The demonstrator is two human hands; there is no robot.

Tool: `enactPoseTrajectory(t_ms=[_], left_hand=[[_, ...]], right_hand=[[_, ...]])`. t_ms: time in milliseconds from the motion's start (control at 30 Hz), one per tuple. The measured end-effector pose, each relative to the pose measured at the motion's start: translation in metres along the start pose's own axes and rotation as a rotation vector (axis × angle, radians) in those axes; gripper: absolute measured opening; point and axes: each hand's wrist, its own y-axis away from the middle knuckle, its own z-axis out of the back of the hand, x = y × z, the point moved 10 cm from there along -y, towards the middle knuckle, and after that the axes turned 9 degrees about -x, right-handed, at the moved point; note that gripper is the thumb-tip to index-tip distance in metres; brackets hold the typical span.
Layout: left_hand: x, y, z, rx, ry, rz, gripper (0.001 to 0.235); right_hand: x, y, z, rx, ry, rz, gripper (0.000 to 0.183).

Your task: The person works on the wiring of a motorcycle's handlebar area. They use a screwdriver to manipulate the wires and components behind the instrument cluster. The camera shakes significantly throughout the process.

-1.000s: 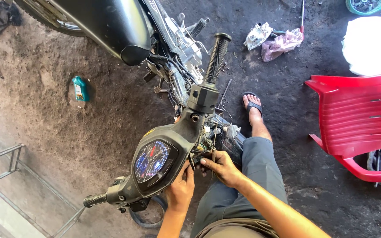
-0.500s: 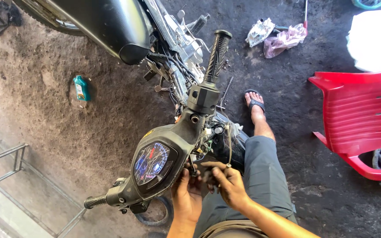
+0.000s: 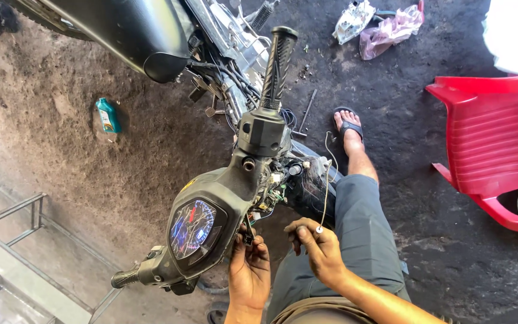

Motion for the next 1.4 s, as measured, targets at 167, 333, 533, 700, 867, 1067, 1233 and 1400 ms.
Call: enactPoseTrajectory(t_ms=[167, 333, 533, 700, 867, 1067, 1233, 1400], left_hand=[[0.0, 0.0, 0.004, -0.007, 0.011, -0.008, 0.029], [-0.001, 0.001, 0.006, -0.033, -0.009, -0.033, 0.032], [-0.005, -0.002, 0.017, -0.064, -0.069, -0.098, 0.035], [-0.006, 0.001, 0.01, -0.126, -0.27, -0.198, 0.037], [-0.022, 0.004, -0.002, -0.048, -0.43, -0.393, 0.031], [-0.061, 0.045, -0.052, -0.116, -1.23, -1.093, 0.019], [-0.041, 0.073, -0.127, 0.196, -1.733, -1.486, 0.014], [-0.038, 0.068, -0.125, 0.209, -1.793, -1.503, 0.018]], right_hand=[[0.021, 0.005, -0.005, -0.009, 0.211, 0.081, 0.03], [0.068, 0.014, -0.016, 0.074, 0.317, 0.44, 0.027], [0.09, 0.012, -0.026, 0.067, 0.514, 0.535, 0.011], [0.1, 0.001, -0.063, 0.155, 0.582, 0.512, 0.037], [0.068, -0.012, -0.058, 0.13, 0.539, 0.504, 0.035], [-0.011, -0.035, -0.04, 0.157, 0.108, -0.107, 0.029], [-0.012, -0.039, -0.04, 0.213, 0.172, -0.082, 0.028], [-0.008, -0.041, -0.041, 0.212, 0.167, -0.051, 0.029]])
